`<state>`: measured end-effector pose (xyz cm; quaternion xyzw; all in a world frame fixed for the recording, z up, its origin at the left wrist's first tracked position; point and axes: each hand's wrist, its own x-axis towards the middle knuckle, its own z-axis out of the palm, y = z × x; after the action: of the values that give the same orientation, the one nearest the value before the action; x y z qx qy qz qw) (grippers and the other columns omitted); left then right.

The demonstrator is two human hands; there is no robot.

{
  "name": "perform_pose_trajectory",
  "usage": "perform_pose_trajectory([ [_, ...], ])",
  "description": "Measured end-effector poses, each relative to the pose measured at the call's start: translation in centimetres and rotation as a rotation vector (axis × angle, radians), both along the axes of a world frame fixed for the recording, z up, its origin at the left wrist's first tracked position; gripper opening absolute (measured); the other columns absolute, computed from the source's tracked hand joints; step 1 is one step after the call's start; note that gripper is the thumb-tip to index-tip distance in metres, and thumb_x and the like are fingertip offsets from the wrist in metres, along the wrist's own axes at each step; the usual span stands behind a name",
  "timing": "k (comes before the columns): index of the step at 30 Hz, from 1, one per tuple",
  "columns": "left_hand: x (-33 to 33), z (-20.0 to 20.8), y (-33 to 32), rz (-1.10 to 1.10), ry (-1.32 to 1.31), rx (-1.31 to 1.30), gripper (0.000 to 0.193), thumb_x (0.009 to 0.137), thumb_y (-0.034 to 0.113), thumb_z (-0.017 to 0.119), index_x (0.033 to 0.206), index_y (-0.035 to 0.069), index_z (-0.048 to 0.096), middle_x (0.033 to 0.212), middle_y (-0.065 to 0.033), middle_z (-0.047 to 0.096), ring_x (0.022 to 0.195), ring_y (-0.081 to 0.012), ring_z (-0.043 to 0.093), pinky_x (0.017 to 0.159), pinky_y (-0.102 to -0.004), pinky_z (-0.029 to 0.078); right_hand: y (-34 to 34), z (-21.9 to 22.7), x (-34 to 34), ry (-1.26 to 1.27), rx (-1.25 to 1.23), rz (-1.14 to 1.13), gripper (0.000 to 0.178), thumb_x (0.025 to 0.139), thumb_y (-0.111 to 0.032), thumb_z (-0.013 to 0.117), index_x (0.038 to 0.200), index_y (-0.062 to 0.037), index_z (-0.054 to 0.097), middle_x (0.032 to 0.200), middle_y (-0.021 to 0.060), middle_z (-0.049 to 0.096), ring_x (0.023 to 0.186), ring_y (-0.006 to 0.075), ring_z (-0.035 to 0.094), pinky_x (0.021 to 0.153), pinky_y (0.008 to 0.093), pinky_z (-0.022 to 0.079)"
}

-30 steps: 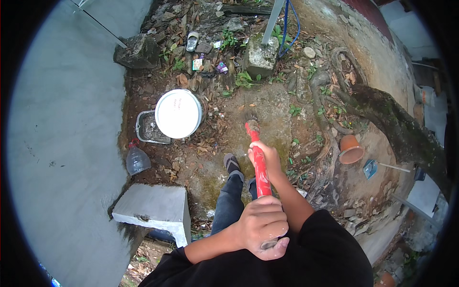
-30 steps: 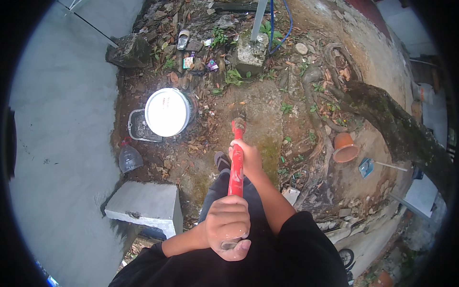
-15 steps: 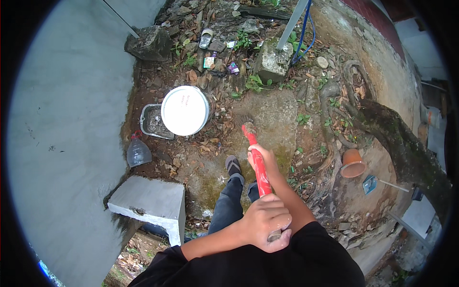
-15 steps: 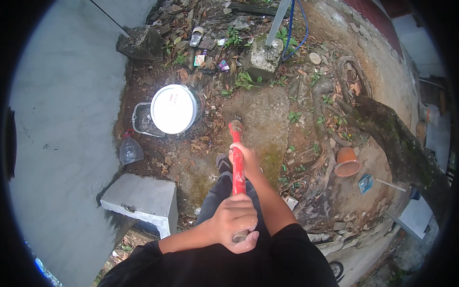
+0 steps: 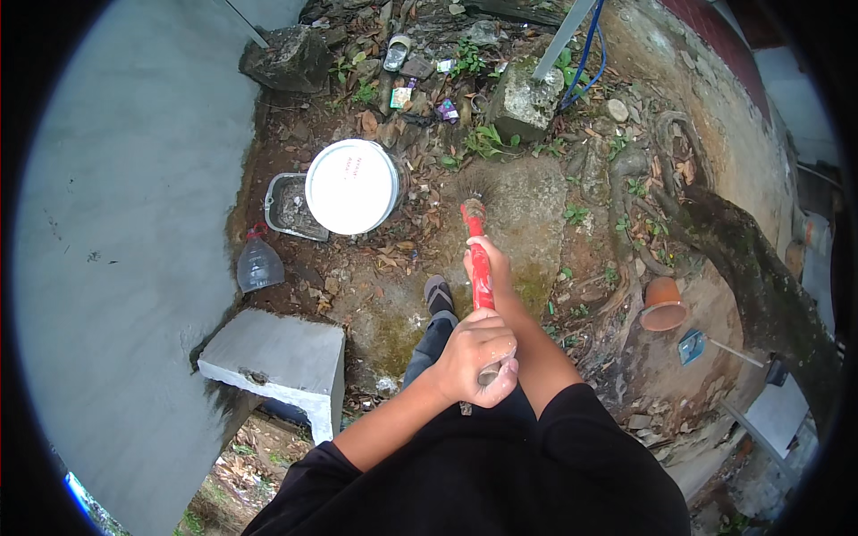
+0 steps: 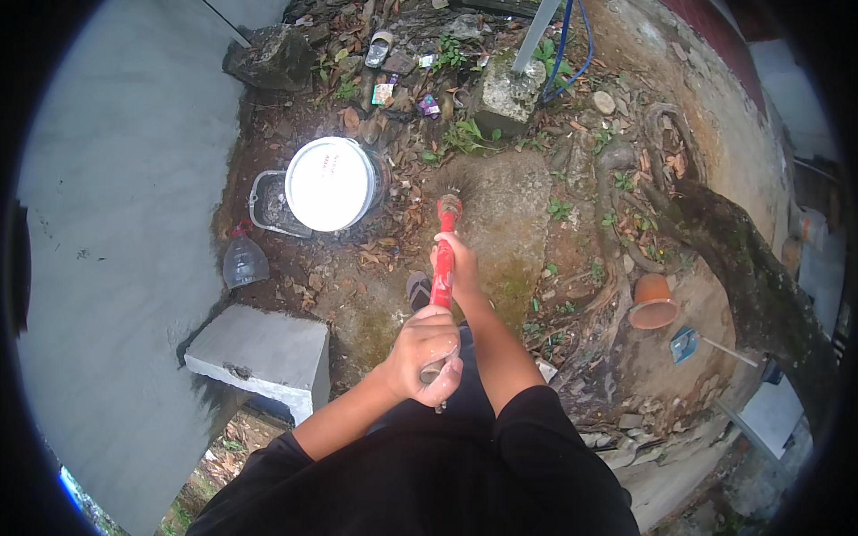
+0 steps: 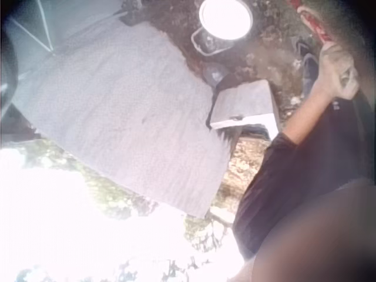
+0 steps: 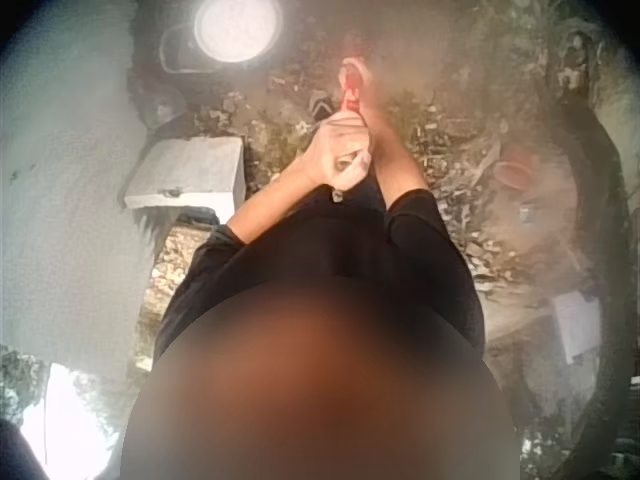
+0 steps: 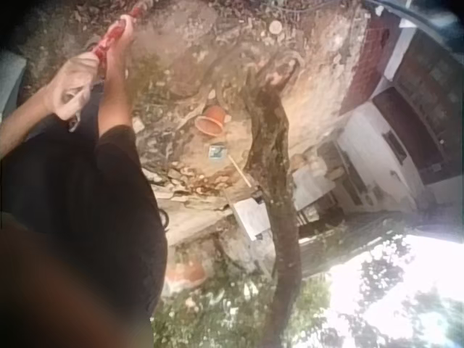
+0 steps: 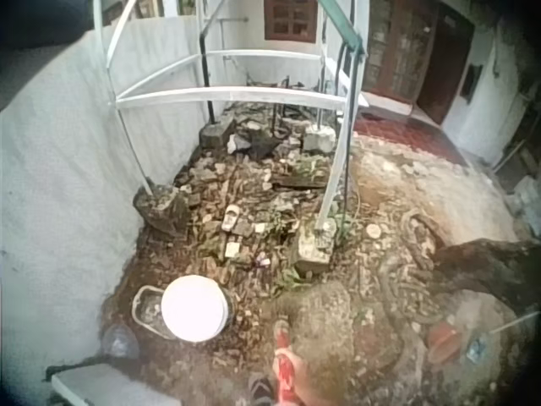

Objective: The person is sweeping dirt and debris from an outdoor concrete and dirt area using a broom.

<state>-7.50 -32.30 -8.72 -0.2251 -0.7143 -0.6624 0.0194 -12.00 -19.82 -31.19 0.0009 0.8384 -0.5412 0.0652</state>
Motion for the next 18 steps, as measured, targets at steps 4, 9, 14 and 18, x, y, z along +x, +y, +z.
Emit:
perform_pose_trajectory([
  [4, 2.6, 6.4, 0.9, 0.019, 0.015, 0.005, 0.025, 0.073, 0.015, 0.072, 0.068, 0.009, 0.048, 0.065, -0.0059, 0.048, 0.059, -0.0272, 0.052, 0.068, -0.0381, 0.045, -1.0, 7.1, 2.0, -0.023, -0.078, 0.225, 0.022, 0.09, -0.013, 0.076, 0.109, -0.0061, 0.068, 0.096, 0.0206, 0.07, 0.082, 0.039, 0.071, 0.075, 0.0417, 0.055],
  [9, 2.6, 9.2, 0.8, -0.016, 0.015, 0.204, 0.016, 0.072, 0.01, 0.067, 0.069, 0.007, 0.052, 0.067, -0.0074, 0.051, 0.062, -0.03, 0.054, 0.073, -0.04, 0.049, 3.3, 12.1, 1.4, 0.111, 0.11, 0.066, 0.024, 0.089, -0.015, 0.077, 0.109, -0.0056, 0.069, 0.098, 0.0208, 0.071, 0.086, 0.0412, 0.071, 0.078, 0.0451, 0.056],
  [14, 2.7, 0.9, 0.2, -0.083, -0.088, 0.193, 0.009, 0.074, 0.003, 0.059, 0.07, 0.004, 0.051, 0.07, -0.0097, 0.054, 0.067, -0.0323, 0.055, 0.081, -0.0437, 0.049, 5.6, 6.7, 2.2, -0.033, 0.23, -0.198, 0.026, 0.089, -0.015, 0.076, 0.112, -0.0068, 0.069, 0.098, 0.0221, 0.072, 0.088, 0.0432, 0.071, 0.077, 0.0465, 0.056],
  [18, 4.5, 2.9, -1.4, -0.057, -0.089, 0.087, 0.011, 0.07, 0.005, 0.06, 0.067, 0.006, 0.05, 0.064, -0.0078, 0.052, 0.058, -0.0314, 0.052, 0.071, -0.0411, 0.048, -0.3, 3.6, 7.2, -0.183, -0.026, 0.041, 0.026, 0.088, -0.013, 0.074, 0.113, -0.0098, 0.069, 0.095, 0.0195, 0.073, 0.089, 0.041, 0.072, 0.077, 0.0477, 0.056],
])
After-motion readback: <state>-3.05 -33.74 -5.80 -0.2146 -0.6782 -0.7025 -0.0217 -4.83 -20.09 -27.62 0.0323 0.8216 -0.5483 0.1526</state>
